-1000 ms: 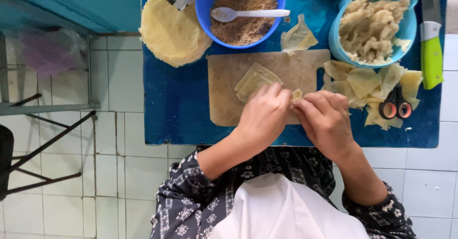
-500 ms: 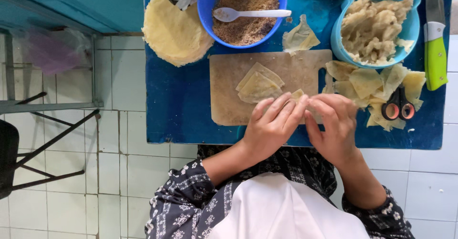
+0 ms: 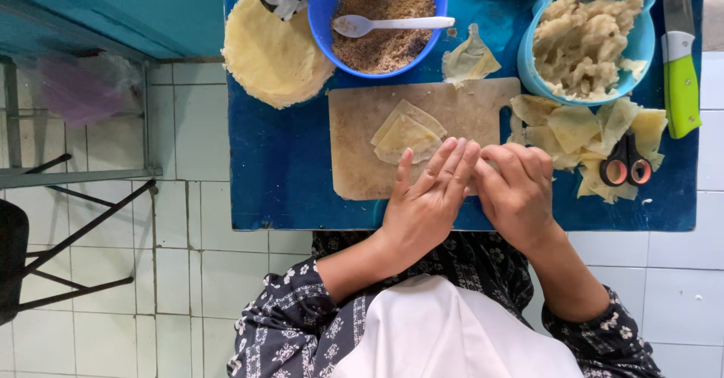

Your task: The person sits at a low blue table folding thin pastry sheets into triangular parcels. They spoon brown sugar filling from a blue bowl onto a wrapper, fold the wrapper over the filling, and set the folded parcel aside, repeating the process with more wrappers.

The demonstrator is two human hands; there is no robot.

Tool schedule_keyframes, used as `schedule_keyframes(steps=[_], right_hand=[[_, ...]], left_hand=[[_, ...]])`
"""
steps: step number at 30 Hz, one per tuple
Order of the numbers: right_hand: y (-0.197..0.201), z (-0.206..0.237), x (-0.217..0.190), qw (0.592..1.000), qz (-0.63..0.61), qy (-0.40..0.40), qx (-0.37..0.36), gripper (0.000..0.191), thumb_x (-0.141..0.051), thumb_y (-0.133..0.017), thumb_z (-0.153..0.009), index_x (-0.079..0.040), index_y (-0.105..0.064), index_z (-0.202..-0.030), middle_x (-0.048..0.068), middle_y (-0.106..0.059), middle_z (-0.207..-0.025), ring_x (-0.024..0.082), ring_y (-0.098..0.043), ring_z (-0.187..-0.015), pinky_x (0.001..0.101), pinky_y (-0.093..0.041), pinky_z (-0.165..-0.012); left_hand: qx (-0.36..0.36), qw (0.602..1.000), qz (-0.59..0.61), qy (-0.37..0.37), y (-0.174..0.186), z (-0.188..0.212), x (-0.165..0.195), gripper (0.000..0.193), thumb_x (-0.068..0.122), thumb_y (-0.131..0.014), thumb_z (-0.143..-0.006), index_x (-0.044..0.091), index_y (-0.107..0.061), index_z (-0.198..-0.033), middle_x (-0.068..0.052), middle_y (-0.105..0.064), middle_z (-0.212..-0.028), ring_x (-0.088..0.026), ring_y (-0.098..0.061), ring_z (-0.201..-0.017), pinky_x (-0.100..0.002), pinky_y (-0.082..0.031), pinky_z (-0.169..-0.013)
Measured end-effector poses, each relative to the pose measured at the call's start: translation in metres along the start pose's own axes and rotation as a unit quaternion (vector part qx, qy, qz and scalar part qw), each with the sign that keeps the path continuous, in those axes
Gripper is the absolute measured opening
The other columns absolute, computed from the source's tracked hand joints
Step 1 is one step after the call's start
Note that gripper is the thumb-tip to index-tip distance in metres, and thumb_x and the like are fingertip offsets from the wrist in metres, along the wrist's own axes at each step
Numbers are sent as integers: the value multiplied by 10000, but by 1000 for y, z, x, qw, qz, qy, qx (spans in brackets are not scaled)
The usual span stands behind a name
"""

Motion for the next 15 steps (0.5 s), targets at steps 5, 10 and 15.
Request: schedule_keyframes(steps=[5, 10, 15], right_hand=[[-2, 0, -7, 998, 61, 34, 1, 231, -82, -771, -888, -42, -754, -1115, 79, -681, -1136, 271, -617, -1102, 429, -423, -975], [-7, 2, 8, 999, -30, -33, 5, 187, -78, -780, -919, -64, -735, -1100, 58, -656, -1121, 277, -618, -1099, 426, -425, -982], [-4, 7, 23, 985, -119, -116, 33, 148, -44, -761, -975, -86, -692, -1099, 76, -637, -1197, 294, -596, -1126, 401, -435, -956]], left_hand=[[21, 996, -88, 2, 4, 1, -7, 475, 230, -523, -1116, 86, -507, -1569, -102, -345, -1712, -309, -154, -1609, -562, 20, -1288], [31, 991, -128, -23, 9, 5, -6, 437, 190, -529, -1057, 131, -613, -1482, -60, -332, -1706, -303, -154, -1610, -568, 12, -1305], [26, 985, -167, -31, 10, -1, -6, 417, 211, -532, -1063, 145, -619, -1466, -65, -338, -1709, -269, -171, -1617, -555, 5, -1310]])
Point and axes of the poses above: each hand's wrist, its own z-axis away from the middle knuckle, its own y-axis out of the back of the hand, x = y × z, the point moved 8 cm from there along -z, towards the middle knuckle
